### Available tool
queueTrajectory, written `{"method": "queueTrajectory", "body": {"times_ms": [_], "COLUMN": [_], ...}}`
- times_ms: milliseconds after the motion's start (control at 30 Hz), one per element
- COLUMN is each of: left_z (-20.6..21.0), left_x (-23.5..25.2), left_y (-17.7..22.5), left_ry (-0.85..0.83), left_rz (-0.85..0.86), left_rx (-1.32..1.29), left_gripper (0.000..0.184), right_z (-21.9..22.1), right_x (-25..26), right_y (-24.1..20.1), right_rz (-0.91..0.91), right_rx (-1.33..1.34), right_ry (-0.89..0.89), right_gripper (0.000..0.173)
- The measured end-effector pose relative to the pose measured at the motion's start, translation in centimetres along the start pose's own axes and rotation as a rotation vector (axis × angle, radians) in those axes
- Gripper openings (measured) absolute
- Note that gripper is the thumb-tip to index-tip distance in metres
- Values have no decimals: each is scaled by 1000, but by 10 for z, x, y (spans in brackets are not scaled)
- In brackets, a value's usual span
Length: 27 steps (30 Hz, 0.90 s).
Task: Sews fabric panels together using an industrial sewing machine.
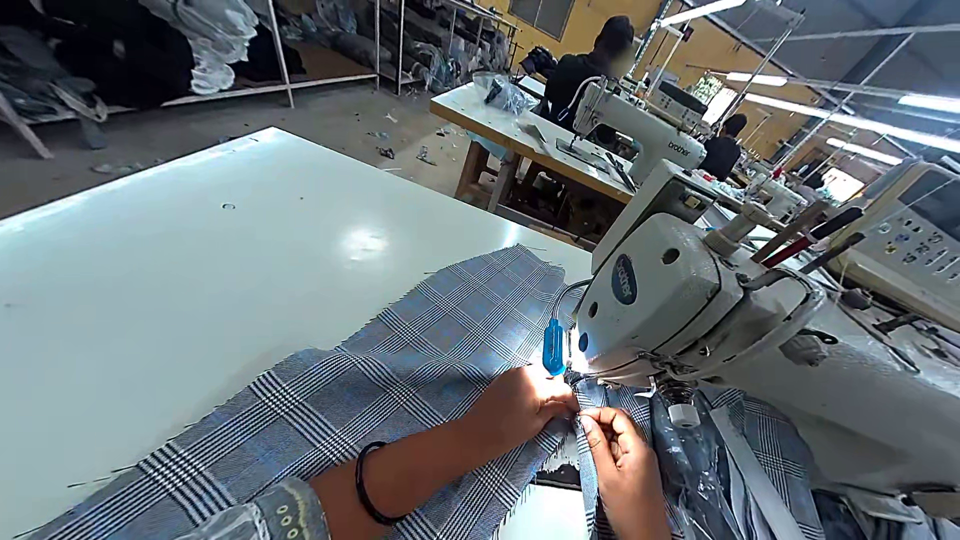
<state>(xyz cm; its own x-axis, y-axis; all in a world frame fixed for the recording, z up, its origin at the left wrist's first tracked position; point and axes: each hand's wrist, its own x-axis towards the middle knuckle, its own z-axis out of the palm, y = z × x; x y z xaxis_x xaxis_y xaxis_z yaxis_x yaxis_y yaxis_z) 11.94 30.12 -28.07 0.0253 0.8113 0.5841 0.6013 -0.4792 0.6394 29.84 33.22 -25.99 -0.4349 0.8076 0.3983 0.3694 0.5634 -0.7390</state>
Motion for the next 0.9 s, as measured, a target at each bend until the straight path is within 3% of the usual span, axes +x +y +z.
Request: {"method": "queueTrajectory", "body": {"times_ms": [200, 333, 433, 533, 633, 733, 900], "left_z": [-2, -1, 3, 5, 5, -1, -21], "left_x": [3, 4, 2, -3, -14, -26, -33], "left_y": [9, 14, 9, 16, 39, 58, 34], "left_ry": [-72, -114, -53, 6, -63, -279, -365], "left_rz": [-36, -27, 24, -116, -248, -324, -127], "left_rx": [23, 76, 100, 134, 254, 295, 255], "left_gripper": [22, 18, 16, 15, 20, 37, 43], "right_z": [4, 8, 10, 8, 4, 3, 3], "right_x": [0, -3, -1, 1, 3, 4, 6], "right_y": [1, -6, -3, 4, 5, 3, 6], "right_rz": [-35, 34, -13, -80, -130, -208, -374], "right_rx": [-16, -75, -96, -79, -129, -220, -345], "right_ry": [9, -37, 47, 86, 77, 76, 92], "right_gripper": [16, 34, 13, 11, 13, 13, 11]}}
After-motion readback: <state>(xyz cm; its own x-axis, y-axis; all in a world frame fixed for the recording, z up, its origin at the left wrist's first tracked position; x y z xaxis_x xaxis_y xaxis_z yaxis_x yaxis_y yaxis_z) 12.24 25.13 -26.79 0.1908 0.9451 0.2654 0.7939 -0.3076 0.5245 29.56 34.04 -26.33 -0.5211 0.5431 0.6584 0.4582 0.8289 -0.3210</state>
